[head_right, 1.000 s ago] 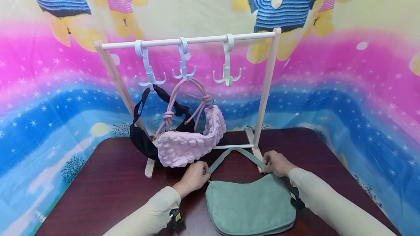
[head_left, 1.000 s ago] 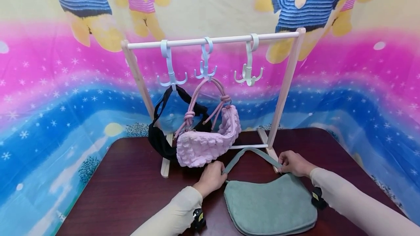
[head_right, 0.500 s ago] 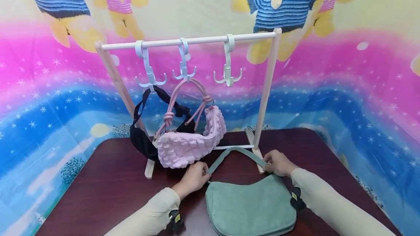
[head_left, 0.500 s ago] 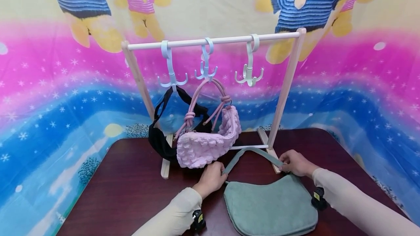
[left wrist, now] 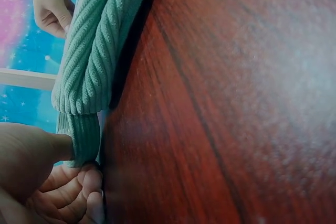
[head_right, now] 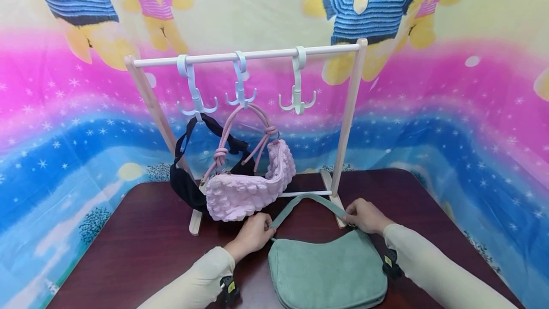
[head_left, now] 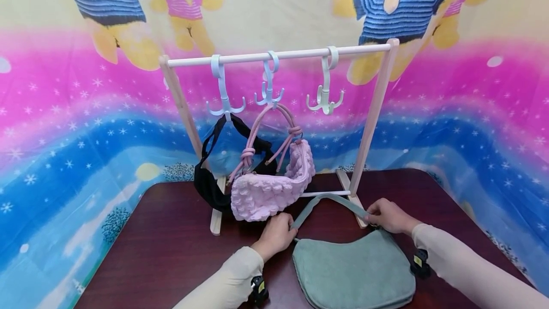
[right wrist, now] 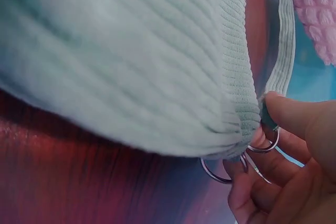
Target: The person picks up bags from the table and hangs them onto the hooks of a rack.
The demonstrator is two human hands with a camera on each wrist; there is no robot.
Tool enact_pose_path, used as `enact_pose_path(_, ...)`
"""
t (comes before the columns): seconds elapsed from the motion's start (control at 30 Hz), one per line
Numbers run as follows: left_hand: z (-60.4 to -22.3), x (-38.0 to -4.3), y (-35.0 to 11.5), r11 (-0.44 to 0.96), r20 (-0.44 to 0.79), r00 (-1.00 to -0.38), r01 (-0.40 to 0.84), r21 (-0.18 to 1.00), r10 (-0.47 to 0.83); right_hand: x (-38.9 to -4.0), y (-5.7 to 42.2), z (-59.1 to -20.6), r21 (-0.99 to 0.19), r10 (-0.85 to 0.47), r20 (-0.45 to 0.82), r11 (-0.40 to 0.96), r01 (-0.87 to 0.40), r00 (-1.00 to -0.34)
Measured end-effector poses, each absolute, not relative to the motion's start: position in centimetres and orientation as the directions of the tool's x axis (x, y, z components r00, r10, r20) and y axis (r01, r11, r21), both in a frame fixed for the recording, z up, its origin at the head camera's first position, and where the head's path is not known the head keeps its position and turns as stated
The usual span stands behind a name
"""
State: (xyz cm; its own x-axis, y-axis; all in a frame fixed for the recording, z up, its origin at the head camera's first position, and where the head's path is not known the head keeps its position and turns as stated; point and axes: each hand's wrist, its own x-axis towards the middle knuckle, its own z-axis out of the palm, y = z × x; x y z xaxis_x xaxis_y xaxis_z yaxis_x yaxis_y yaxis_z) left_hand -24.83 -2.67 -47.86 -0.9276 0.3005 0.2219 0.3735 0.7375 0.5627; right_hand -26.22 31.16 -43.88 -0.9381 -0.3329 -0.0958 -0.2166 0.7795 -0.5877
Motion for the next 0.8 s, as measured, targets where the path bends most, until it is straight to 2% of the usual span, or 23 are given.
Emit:
enact_pose_path(0.27,-48.23,-24.93,-2.68,0.73,0.208,-0.936,0.352,0.586,0.285,-25.91,30.97,-44.07,-0.565,-0.299,-0.072,0.798,-0.208,-0.952)
enact_pose_path(0.53,-48.56,-24.92,-2.69,0.714,0.234,-0.931,0.364,0.598,0.279,-25.86,31.18,-44.26,-0.553,-0.316,-0.03,0.796,-0.248,-0.948)
enact_pose_path(0.8,-48.41,-24.93,-2.55,0.704,0.205,-0.934,0.357,0.614,0.294,-25.64,31.43,-44.1,-0.571,-0.351,0.019,0.765,-0.299,-0.936)
